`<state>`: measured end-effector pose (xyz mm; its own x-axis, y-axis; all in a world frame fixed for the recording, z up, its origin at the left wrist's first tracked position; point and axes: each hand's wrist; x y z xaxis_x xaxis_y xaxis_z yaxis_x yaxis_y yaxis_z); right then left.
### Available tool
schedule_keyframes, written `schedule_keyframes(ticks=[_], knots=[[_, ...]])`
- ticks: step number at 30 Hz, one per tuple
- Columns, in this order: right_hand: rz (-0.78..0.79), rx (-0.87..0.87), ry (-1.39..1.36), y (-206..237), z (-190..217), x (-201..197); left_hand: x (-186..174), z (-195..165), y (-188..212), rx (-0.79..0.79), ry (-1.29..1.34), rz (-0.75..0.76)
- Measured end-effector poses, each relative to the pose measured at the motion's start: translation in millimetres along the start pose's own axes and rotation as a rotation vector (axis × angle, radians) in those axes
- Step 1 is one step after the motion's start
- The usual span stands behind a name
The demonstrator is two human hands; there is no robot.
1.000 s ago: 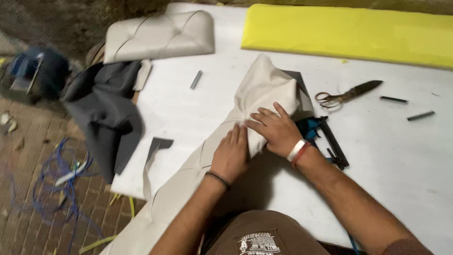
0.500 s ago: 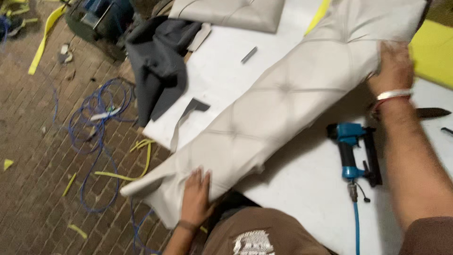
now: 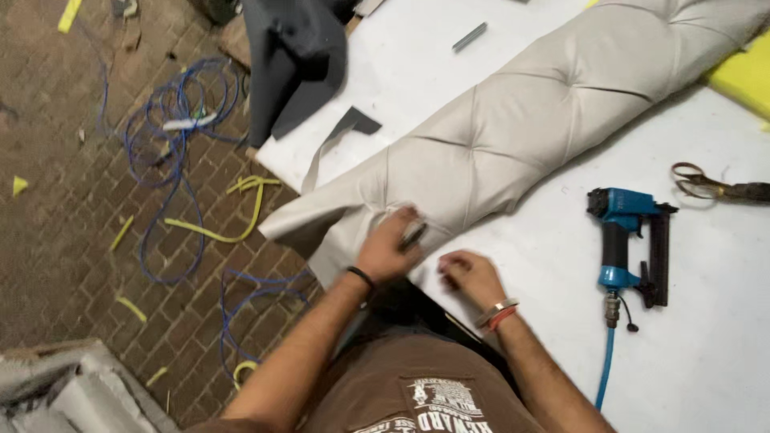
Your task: The person gathers and pleats a light-colored vinyl fabric over yellow foam on a plywood board, pinching pleats into tufts and securing them with a pneumatic nail gun, working along the panel section by section and repositioning the fabric as they go.
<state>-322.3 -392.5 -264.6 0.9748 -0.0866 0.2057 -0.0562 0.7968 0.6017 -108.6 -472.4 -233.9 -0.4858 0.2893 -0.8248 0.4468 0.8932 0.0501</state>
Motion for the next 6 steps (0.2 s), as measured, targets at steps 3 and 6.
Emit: schedule_keyframes(ticks=[3, 6], knots=[[0.156, 0.132, 0.213, 4, -28, 34, -55, 76, 15, -0.248, -0.210, -0.194], [0.113, 0.274, -0.002, -1, -40, 61, -110, 155, 21, -0.453, -0.589, -0.237]])
Point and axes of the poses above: each hand's wrist, its own y-axis away from the middle knuckle, its own x-axis out of the palm, z = x × y, and after that the axes turned 12 degrees about -y, right-handed
